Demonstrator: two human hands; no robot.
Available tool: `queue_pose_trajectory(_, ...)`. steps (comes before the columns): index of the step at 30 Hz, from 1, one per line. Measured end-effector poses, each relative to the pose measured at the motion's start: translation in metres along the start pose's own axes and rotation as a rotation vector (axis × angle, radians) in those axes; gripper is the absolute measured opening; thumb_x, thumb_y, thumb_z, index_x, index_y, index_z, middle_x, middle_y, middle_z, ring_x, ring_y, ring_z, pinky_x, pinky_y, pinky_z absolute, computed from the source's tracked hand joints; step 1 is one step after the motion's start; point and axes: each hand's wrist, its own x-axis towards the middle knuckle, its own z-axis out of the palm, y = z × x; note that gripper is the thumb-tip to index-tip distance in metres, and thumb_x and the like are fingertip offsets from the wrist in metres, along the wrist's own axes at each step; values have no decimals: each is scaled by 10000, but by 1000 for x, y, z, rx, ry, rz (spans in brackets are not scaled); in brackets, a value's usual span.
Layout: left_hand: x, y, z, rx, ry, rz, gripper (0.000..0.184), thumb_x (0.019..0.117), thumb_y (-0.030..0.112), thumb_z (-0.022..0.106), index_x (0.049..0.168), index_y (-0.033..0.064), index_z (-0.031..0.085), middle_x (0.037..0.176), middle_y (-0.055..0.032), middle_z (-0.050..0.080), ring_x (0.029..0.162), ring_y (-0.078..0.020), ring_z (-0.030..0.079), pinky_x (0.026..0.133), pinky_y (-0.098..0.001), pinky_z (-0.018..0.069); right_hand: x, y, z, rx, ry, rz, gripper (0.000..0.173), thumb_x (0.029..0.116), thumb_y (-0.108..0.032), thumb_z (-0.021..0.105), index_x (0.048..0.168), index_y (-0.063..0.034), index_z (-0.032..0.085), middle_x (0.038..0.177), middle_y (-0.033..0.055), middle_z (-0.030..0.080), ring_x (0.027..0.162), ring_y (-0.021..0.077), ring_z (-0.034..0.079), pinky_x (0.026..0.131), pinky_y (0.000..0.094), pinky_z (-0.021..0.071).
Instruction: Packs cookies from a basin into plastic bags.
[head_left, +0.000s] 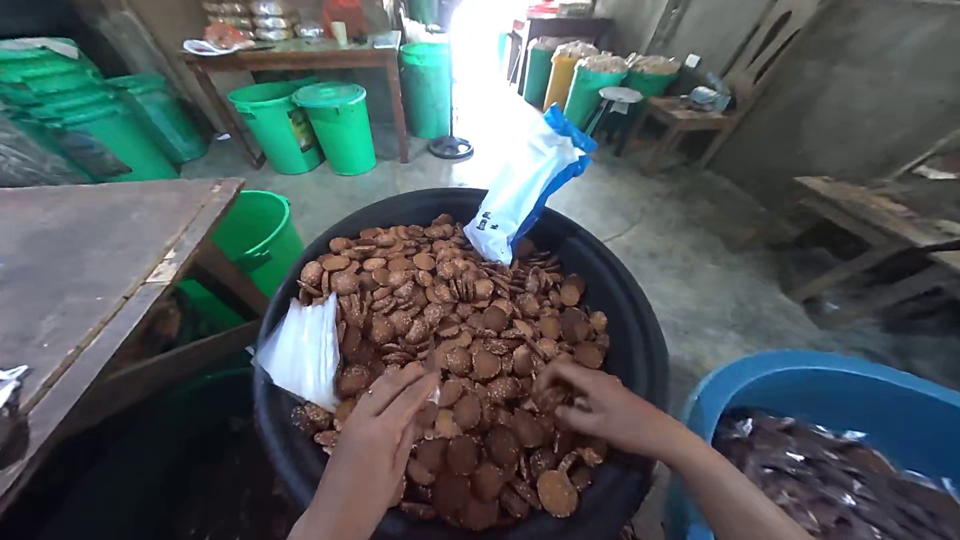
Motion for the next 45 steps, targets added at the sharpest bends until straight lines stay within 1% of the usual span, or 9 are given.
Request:
queue_pose_trajectory(9,40,28,27,-53,-254,-134,208,936,202,665,1017,33,755,1093,-141,730,1052,-308,698,915,-487,560,20,-34,47,1533,225,-92,445,880,-4,656,1321,4,600,1183,187,703,993,265,745,821,355,643)
queue_pose_trajectory(14,64,42,27,-230,-385,-334,411,899,57,687,1302,6,626,1352,-197,589,1135,-300,648,954,-416,543,23,-51,59,293,502,-295,428,867,-60,638,1294,-29,650,1218,32,699,1126,61,646,969,222,534)
queue_pose_trajectory(18,55,45,46,-192,-190,-170,706,840,-54,683,1503,44,462,1477,-241,479,1153,-345,651,901,-421,580,28,-56,56,-449,573,-342,346,893,-81,621,1221,-6,698,1171,118,739,1154,345,674,973,474,548)
queue_pose_trajectory(22,59,65,49,17,115,141,533,833,-72,633,1357,26,630,1375,-223,606,954,-284,723,730,-349,591,39,-99,33,-301,401,-15,341,980,-60,596,1299,59,618,1174,229,693,1104,346,683,984,501,526)
queue_pose_trajectory(27,53,44,-7,-288,318,142,388,1051,314,538,1435,271,507,1517,30,459,1390,-109,452,1138,-311,401,30,-121,-21,-260,550,-515,344,999,-178,574,1327,-104,644,1149,21,715,936,54,693,783,249,597)
queue_pose_trajectory(34,3,-5,13,-1981,-356,-152,421,1037,367,549,1384,141,626,1227,-102,724,957,-211,760,711,-332,653,32,-132,-15,81,189,-722,219,1035,-137,572,1155,-31,721,1106,32,725,809,-10,657,701,151,566)
queue_pose_trajectory(37,-10,-8,5,-2044,-146,-251,415,1017,325,568,1412,203,608,1329,-88,675,1053,-225,734,749,-331,645,49,-83,-7,-177,263,-260,232,1036,-166,527,1095,-20,698,1010,89,695,787,131,681,717,283,592)
queue_pose_trajectory(40,-28,-27,-11,-1931,-65,-188,621,975,417,576,1566,326,408,1579,-89,447,1389,-313,512,956,-417,581,63,-34,9,-642,-57,235,471,1034,-325,584,1337,35,609,1394,276,568,1339,433,517,1087,593,421)
queue_pose_trajectory(45,-53,-43,-24,-1905,-19,-143,794,917,437,665,1611,363,287,1659,-106,304,1486,-356,368,1094,-469,484,61,5,16,-883,1,181,329,1056,-186,508,1221,54,659,1268,267,653,1258,443,583,1041,603,431)
